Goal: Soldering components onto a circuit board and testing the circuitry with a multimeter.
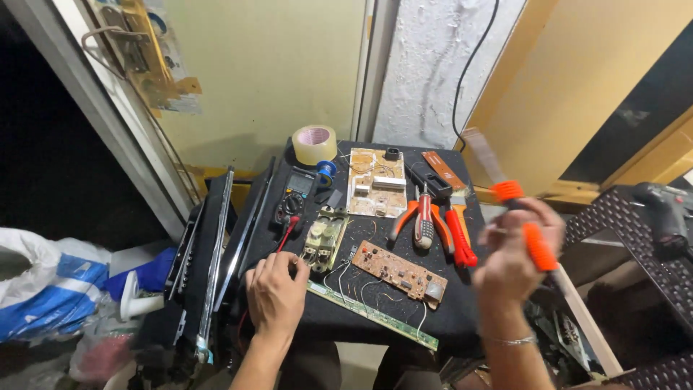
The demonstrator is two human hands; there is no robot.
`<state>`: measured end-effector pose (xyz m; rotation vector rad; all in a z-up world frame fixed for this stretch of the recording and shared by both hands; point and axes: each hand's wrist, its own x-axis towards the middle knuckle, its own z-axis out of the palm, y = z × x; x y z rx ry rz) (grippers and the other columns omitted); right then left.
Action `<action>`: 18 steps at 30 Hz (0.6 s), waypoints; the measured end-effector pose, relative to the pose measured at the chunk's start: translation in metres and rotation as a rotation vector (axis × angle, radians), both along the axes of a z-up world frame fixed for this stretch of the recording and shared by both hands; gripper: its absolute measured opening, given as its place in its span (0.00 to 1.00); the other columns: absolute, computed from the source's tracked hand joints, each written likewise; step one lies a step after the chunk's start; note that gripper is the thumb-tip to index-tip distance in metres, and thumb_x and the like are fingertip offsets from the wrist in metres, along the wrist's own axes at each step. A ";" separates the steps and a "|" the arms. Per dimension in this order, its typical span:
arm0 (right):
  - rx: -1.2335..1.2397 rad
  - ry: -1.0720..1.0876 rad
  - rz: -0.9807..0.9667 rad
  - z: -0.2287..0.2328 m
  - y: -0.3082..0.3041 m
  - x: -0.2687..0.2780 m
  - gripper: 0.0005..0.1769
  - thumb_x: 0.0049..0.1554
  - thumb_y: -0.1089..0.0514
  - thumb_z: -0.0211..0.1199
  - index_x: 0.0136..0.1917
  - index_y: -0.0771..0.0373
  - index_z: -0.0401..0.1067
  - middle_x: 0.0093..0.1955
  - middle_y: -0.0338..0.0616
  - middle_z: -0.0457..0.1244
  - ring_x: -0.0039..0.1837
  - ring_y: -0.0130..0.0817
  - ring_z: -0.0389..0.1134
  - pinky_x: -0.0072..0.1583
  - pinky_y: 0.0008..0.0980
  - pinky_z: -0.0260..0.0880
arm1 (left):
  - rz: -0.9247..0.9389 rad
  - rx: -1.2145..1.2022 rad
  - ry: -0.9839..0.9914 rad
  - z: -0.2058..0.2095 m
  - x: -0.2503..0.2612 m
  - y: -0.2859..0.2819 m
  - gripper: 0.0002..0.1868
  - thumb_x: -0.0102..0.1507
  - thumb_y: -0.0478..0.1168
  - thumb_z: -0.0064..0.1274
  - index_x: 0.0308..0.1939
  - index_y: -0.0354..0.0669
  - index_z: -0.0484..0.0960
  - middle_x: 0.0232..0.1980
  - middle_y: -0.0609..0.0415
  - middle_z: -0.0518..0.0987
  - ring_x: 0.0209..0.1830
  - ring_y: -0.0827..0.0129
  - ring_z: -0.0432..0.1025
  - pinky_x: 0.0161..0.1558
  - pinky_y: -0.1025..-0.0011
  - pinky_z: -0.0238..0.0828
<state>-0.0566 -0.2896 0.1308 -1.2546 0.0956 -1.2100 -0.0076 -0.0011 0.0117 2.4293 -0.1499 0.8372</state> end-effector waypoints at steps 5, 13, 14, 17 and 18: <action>-0.263 0.053 -0.162 -0.023 -0.068 0.041 0.10 0.68 0.65 0.57 0.62 0.66 0.63 0.38 0.50 0.62 0.35 0.29 0.63 0.36 0.26 0.65 | 0.001 0.010 -0.008 0.000 -0.001 0.000 0.06 0.63 0.39 0.54 0.31 0.51 0.77 0.29 0.60 0.79 0.30 0.65 0.72 0.39 0.63 0.64; 0.257 0.186 0.357 -0.005 0.000 0.074 0.19 0.68 0.45 0.45 0.62 0.55 0.69 0.53 0.46 0.73 0.41 0.28 0.72 0.33 0.22 0.67 | 0.017 0.018 -0.073 0.000 0.000 0.002 0.05 0.63 0.39 0.56 0.31 0.50 0.79 0.31 0.59 0.80 0.31 0.62 0.72 0.39 0.62 0.63; 0.408 0.251 0.455 -0.018 0.006 0.086 0.23 0.67 0.40 0.47 0.58 0.58 0.73 0.50 0.45 0.73 0.42 0.30 0.73 0.35 0.21 0.65 | 0.014 0.014 -0.069 0.002 -0.002 0.003 0.05 0.62 0.39 0.55 0.30 0.51 0.79 0.30 0.59 0.79 0.31 0.61 0.72 0.39 0.61 0.64; 0.653 0.343 0.621 -0.055 0.007 0.122 0.30 0.68 0.36 0.47 0.57 0.65 0.74 0.51 0.47 0.72 0.48 0.36 0.74 0.43 0.25 0.69 | 0.007 -0.006 -0.039 0.003 0.000 -0.001 0.06 0.62 0.39 0.54 0.29 0.52 0.77 0.29 0.60 0.78 0.31 0.62 0.72 0.40 0.61 0.64; 0.768 0.383 0.692 -0.070 0.009 0.135 0.31 0.69 0.38 0.45 0.59 0.69 0.71 0.55 0.51 0.71 0.55 0.42 0.75 0.48 0.30 0.76 | 0.008 -0.006 0.003 0.003 0.000 0.001 0.06 0.62 0.39 0.54 0.29 0.52 0.77 0.29 0.61 0.78 0.30 0.63 0.71 0.39 0.62 0.64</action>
